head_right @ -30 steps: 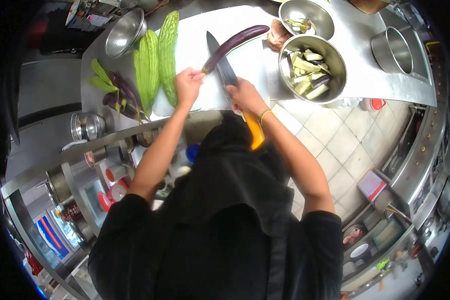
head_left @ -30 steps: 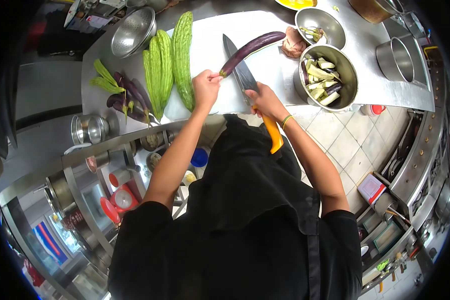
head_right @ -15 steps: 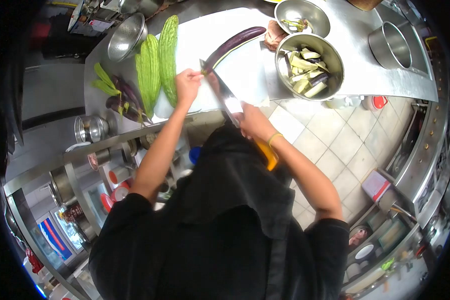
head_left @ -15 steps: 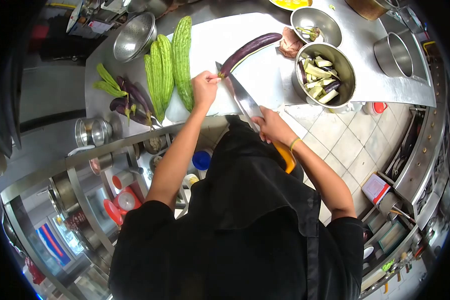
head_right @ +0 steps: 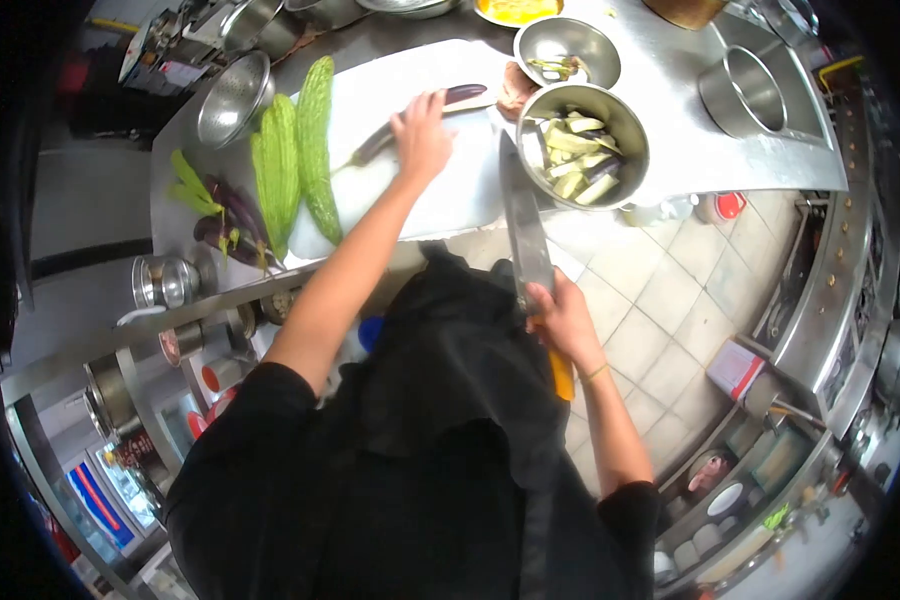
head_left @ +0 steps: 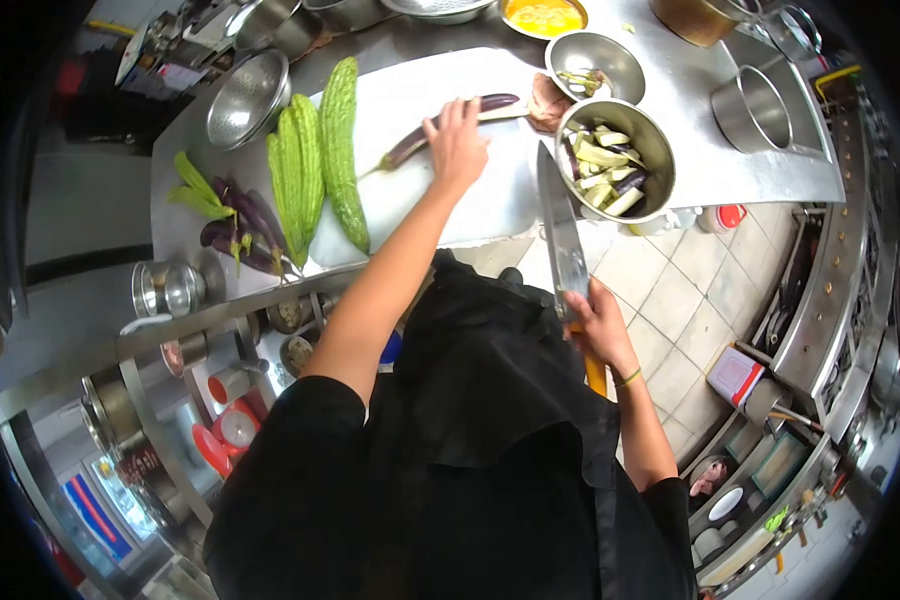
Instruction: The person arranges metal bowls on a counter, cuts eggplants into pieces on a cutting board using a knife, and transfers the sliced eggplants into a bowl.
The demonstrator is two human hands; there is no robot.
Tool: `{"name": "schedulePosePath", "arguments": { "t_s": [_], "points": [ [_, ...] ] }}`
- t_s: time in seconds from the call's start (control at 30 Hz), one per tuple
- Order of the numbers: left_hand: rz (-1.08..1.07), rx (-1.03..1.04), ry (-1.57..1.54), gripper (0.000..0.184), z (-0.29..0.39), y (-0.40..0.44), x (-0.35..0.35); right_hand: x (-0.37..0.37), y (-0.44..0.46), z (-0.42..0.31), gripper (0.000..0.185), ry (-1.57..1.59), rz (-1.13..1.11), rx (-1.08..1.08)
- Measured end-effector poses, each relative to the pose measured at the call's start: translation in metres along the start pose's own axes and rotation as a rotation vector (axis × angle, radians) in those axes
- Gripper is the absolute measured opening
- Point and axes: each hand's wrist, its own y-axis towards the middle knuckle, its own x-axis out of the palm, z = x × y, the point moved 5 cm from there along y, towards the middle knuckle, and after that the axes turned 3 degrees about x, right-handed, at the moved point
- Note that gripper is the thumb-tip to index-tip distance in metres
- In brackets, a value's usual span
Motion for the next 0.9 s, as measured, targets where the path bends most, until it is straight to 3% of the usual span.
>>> {"name": "schedulePosePath", "arguments": {
  "t_s": [0.07,0.17,0.27,0.3,0.43,0.53,0.8,0.9],
  "points": [
    [-0.069,-0.037,0.023,0.049,-0.008,0.012,0.003,0.003,0.003,-0.003,0.02,0.002,0.002,-0.099],
    [-0.221,-0.014,-0.137,0.049,-0.022,0.021,-0.007,0.003,0.002,-0.008,0.02,0.001,0.007,-0.082],
    [-0.434,0.153,-0.221,0.049,-0.004,-0.006,-0.018,0.006,0.014,-0.004,0.028,0.001,0.03,-0.092],
    [-0.365,0.146,-0.185,0.045,0.002,-0.012,-0.019,0.006,0.02,-0.004,0.036,-0.044,0.044,-0.1],
    [-0.201,0.119,-0.082,0.035,0.007,-0.009,-0.016,0.013,0.039,-0.007,0.04,-0.091,0.08,-0.089],
    [-0.214,0.119,-0.147,0.032,0.004,-0.011,-0.017,0.016,0.055,-0.01,0.039,-0.094,0.093,-0.1],
    [-0.126,0.082,-0.274,0.03,-0.002,-0.01,-0.019,0.005,0.065,-0.029,0.019,0.019,0.089,-0.127],
    [-0.146,0.064,-0.292,0.027,-0.001,-0.009,-0.02,0.004,0.074,-0.029,0.021,-0.01,0.074,-0.103]
  ]
}}
